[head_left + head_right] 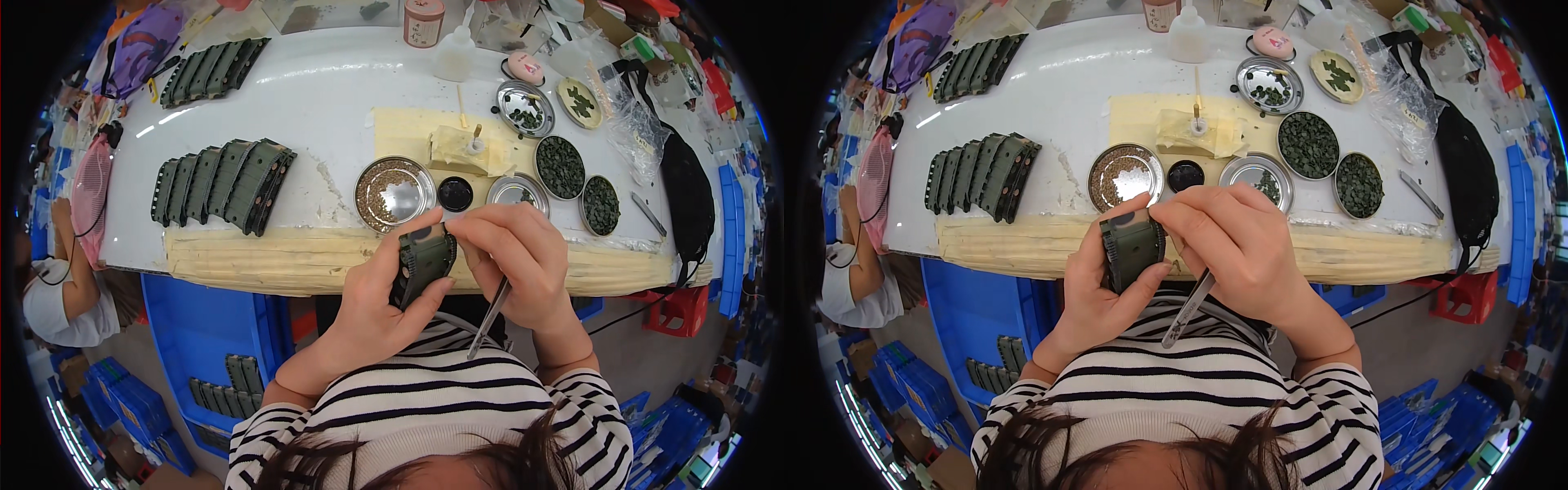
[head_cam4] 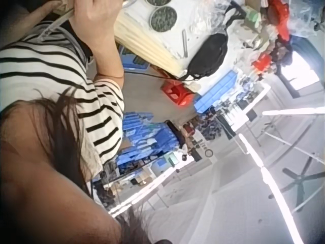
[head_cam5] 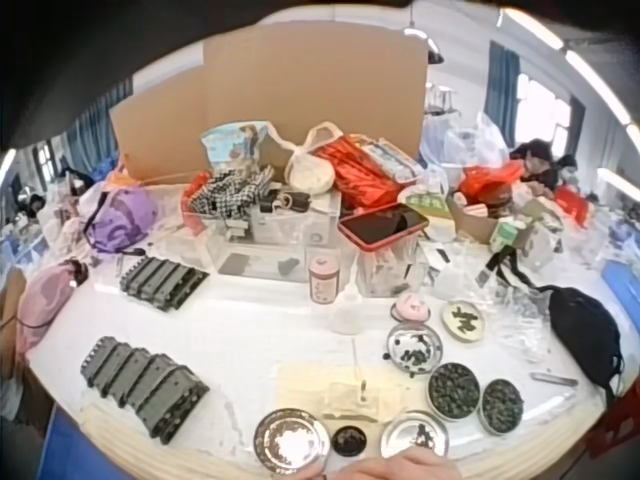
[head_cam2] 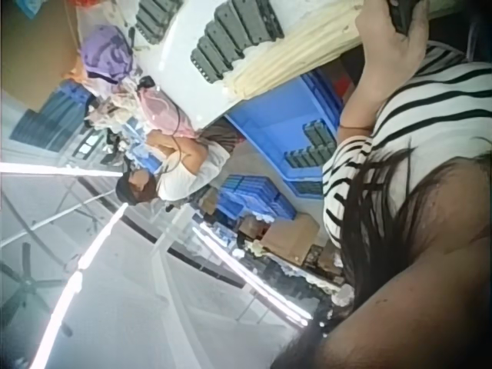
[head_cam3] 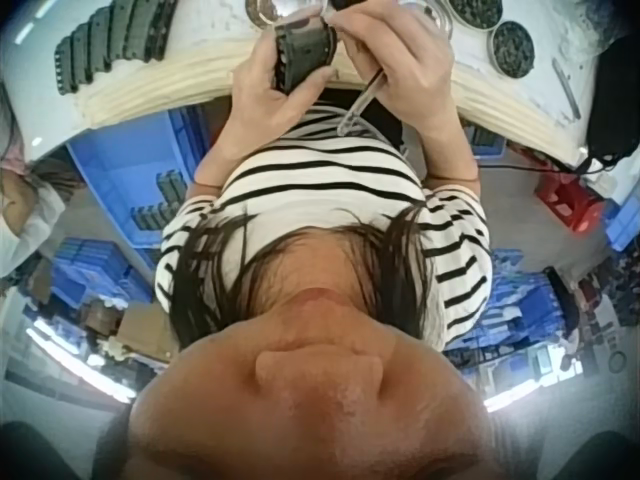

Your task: Applying adhesive to small green plastic toy tank parts using a precision applicator tool at a factory workbench.

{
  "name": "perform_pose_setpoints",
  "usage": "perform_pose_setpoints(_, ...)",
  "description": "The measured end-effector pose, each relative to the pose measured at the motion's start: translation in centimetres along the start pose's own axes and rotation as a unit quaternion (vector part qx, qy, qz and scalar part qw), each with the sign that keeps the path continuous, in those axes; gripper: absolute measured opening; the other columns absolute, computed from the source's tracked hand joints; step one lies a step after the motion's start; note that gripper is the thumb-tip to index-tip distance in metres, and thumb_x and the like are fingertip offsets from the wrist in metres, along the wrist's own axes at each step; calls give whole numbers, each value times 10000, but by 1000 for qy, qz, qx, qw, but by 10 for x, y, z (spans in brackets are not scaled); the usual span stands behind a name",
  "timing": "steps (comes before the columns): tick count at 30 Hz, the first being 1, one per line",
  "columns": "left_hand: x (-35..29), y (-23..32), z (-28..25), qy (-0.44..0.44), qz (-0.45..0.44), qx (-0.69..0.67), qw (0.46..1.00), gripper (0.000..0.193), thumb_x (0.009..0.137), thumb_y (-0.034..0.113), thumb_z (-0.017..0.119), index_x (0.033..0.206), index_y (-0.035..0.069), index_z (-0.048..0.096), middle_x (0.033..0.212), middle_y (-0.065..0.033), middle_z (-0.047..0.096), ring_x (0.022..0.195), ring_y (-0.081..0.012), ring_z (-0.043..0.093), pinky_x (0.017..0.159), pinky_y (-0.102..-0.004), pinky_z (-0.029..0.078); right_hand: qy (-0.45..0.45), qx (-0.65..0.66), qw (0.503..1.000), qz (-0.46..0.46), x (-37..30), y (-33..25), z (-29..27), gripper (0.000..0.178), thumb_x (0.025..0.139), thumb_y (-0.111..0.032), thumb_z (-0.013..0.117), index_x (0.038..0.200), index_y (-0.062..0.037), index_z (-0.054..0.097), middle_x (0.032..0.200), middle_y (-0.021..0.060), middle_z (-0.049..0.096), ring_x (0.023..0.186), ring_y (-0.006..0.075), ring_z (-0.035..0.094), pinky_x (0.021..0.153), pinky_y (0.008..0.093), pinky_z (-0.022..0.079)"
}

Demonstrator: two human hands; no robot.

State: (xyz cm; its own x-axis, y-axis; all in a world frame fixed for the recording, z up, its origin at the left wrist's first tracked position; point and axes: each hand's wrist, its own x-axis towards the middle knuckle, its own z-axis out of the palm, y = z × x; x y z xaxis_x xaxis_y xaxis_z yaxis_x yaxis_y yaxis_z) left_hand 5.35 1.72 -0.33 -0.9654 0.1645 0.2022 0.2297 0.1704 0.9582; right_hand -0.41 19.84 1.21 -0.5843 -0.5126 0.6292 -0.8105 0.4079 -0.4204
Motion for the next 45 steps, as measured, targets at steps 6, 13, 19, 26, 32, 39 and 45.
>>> perform_pose_setpoints(6,0,0,0,3,-14,-27,1000,580,829,16,667,1358,6,432,1019,-125,649,884,-152,648,779,-259,497,5,14,1000,12,-5,-5,3,425,609,-5,676,1031,15,635,913,107,631,750,242,621,609,320,471)
perform_pose_setpoints(13,1,-1,3,-15,-46,-129,990,607,842,22,663,1384,0,391,1108,-111,636,1041,-143,602,905,-264,455,45,183,969,160,-6,-7,4,270,719,83,693,971,-12,677,866,110,633,716,219,635,614,294,503)
perform_pose_setpoints(19,1,0,3,-17,-39,-136,990,630,844,20,662,1398,-5,365,1138,-123,630,1067,-144,595,927,-270,449,39,167,973,156,-2,-8,-1,262,720,88,706,959,-16,680,848,108,630,724,219,639,624,286,512)
perform_pose_setpoints(26,-3,-4,3,-8,-28,-68,997,606,842,21,666,1385,-9,396,1084,-111,639,940,-117,607,834,-241,470,16,40,999,30,-2,0,1,290,676,1,696,960,-12,639,862,105,615,722,241,619,593,315,469)
perform_pose_setpoints(32,-2,-4,5,4,6,-38,999,605,844,19,663,1386,-14,396,1037,-113,646,884,-115,616,783,-233,481,-10,17,999,27,-1,-4,-1,361,634,-19,662,990,-2,606,878,99,601,742,248,610,601,322,459)
perform_pose_setpoints(39,0,-7,7,7,-60,-166,984,626,852,0,643,1403,-3,346,1106,-118,620,1008,-136,602,844,-257,486,32,76,993,87,-3,-7,5,307,708,17,690,1009,-12,637,844,90,605,655,205,570,535,282,425)
perform_pose_setpoints(45,0,5,2,-7,-158,-302,940,520,937,74,543,1404,25,318,1102,-132,603,923,-159,625,807,-291,519,177,21,966,188,-14,13,-25,174,804,42,651,965,-19,673,793,42,577,571,97,437,518,208,341)
